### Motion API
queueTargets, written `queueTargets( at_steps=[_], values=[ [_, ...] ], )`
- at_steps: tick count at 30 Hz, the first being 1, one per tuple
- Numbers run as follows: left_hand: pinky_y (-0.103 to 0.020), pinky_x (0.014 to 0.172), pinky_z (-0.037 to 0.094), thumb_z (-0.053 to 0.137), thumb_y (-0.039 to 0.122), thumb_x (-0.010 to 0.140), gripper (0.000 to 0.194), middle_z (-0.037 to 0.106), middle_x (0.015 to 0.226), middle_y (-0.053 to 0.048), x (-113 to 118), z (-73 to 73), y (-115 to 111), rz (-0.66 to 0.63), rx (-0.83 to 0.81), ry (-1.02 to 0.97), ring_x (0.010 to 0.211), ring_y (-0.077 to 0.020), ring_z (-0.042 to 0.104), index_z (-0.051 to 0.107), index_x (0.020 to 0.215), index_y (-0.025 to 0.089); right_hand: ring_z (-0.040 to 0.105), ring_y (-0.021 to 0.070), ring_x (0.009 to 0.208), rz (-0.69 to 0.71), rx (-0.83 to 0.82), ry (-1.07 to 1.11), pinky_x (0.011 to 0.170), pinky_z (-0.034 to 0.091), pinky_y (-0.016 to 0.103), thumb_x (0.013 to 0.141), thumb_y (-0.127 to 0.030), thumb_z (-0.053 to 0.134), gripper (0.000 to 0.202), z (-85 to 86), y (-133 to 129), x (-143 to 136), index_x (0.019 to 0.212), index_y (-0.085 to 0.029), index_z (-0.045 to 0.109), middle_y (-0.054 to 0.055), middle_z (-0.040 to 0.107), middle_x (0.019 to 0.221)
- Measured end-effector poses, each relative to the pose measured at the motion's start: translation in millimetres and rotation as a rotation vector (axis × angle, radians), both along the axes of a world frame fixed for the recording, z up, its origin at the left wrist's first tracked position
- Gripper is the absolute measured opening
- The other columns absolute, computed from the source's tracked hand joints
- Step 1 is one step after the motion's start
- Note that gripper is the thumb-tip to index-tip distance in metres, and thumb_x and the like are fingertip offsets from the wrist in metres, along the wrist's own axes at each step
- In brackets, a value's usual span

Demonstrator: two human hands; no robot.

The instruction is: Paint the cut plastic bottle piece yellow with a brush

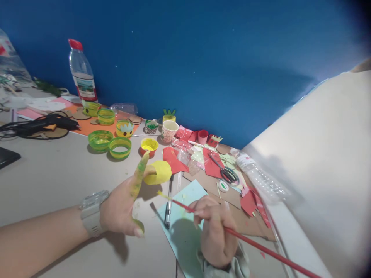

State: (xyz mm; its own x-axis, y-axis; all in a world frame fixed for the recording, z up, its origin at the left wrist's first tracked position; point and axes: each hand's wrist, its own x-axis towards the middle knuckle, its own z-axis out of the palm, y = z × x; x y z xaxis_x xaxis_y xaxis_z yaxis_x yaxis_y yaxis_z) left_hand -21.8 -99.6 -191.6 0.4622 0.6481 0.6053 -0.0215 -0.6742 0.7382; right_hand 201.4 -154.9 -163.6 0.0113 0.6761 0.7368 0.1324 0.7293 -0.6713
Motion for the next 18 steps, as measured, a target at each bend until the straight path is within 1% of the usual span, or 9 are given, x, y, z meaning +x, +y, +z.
queueTargets(
  at_steps=[3, 5, 7, 10, 12, 13, 14, 15, 18],
  values=[
    [-0.046, 0.087, 0.045, 0.062, 0.09, 0.053, 0.134, 0.051, 0.129, -0.009, 2, -2.1, 1, -0.06, 0.017, -0.025, 0.1, -0.032, 0.057, -0.011, 0.154, 0.039, 0.056, 0.0182, 0.064, 0.0, 0.11, 0.096, 0.057, 0.049, 0.035, 0.103, -0.023, 0.041, 0.024, 3.2, 3, -2, 0.106, -0.022, 0.065, 0.001, 0.06, 0.076],
    [-0.047, 0.092, 0.043, 0.066, 0.089, 0.047, 0.14, 0.051, 0.129, -0.009, 4, -2.7, 2, -0.083, 0.06, -0.031, 0.106, -0.0338, 0.056, -0.007, 0.155, 0.038, 0.059, 0.0197, 0.07, 0.021, 0.089, 0.101, 0.062, 0.05, 0.037, 0.103, -0.023, 0.044, 0.023, 5.8, 3, -3, 0.108, -0.021, 0.067, 0.003, 0.063, 0.081],
    [-0.047, 0.096, 0.041, 0.069, 0.089, 0.04, 0.146, 0.05, 0.13, -0.009, 5, -1.1, 3, -0.109, 0.117, -0.038, 0.11, -0.0341, 0.055, -0.004, 0.156, 0.038, 0.059, 0.0183, 0.067, 0.044, 0.006, 0.111, 0.062, 0.05, 0.036, 0.103, -0.021, 0.044, 0.023, 9.2, 2, -4, 0.103, -0.02, 0.067, 0.002, 0.061, 0.076],
    [-0.043, 0.096, 0.043, 0.072, 0.087, 0.035, 0.15, 0.049, 0.133, -0.008, 6, 2.3, 5, -0.151, 0.184, -0.033, 0.11, -0.0324, 0.055, -0.001, 0.156, 0.038, 0.049, 0.0138, 0.052, 0.04, -0.108, 0.172, 0.054, 0.046, 0.03, 0.104, -0.019, 0.039, 0.029, 16.1, 0, -3, 0.088, -0.021, 0.063, -0.003, 0.05, 0.061],
    [-0.044, 0.096, 0.043, 0.072, 0.088, 0.033, 0.152, 0.049, 0.133, -0.009, 6, 2.2, 6, -0.16, 0.207, -0.021, 0.109, -0.0326, 0.055, 0.0, 0.156, 0.037, 0.041, 0.0126, 0.046, 0.023, -0.133, 0.214, 0.051, 0.044, 0.028, 0.104, -0.021, 0.038, 0.032, 20.1, 0, 0, 0.08, -0.021, 0.059, -0.005, 0.041, 0.054],
    [-0.045, 0.098, 0.042, 0.071, 0.088, 0.032, 0.152, 0.049, 0.134, -0.009, 6, 1.2, 6, -0.151, 0.21, -0.022, 0.111, -0.0333, 0.054, 0.001, 0.156, 0.036, 0.039, 0.0124, 0.046, 0.012, -0.128, 0.232, 0.051, 0.044, 0.027, 0.104, -0.022, 0.038, 0.033, 21.4, 0, 1, 0.078, -0.021, 0.059, -0.006, 0.039, 0.053],
    [-0.046, 0.1, 0.04, 0.07, 0.089, 0.031, 0.152, 0.048, 0.136, -0.009, 6, -0.3, 7, -0.143, 0.213, -0.025, 0.113, -0.0339, 0.053, 0.001, 0.156, 0.036, 0.04, 0.0124, 0.046, 0.0, -0.116, 0.247, 0.052, 0.044, 0.027, 0.104, -0.023, 0.038, 0.033, 21.9, 1, 2, 0.079, -0.021, 0.059, -0.006, 0.04, 0.054],
    [-0.046, 0.102, 0.039, 0.069, 0.09, 0.031, 0.152, 0.047, 0.137, -0.009, 6, -2.0, 7, -0.138, 0.217, -0.028, 0.115, -0.0346, 0.052, 0.002, 0.156, 0.036, 0.044, 0.0127, 0.049, -0.013, -0.104, 0.258, 0.054, 0.046, 0.028, 0.104, -0.023, 0.039, 0.031, 21.7, 1, 3, 0.081, -0.021, 0.061, -0.005, 0.044, 0.058],
    [-0.046, 0.103, 0.038, 0.069, 0.09, 0.03, 0.153, 0.045, 0.14, -0.01, 7, -6.5, 6, -0.154, 0.229, -0.028, 0.119, -0.0354, 0.051, 0.004, 0.156, 0.035, 0.055, 0.014, 0.061, -0.023, -0.113, 0.238, 0.064, 0.05, 0.032, 0.104, -0.023, 0.045, 0.025, 19.1, 1, 2, 0.09, -0.021, 0.066, -0.001, 0.055, 0.075]
  ],
)
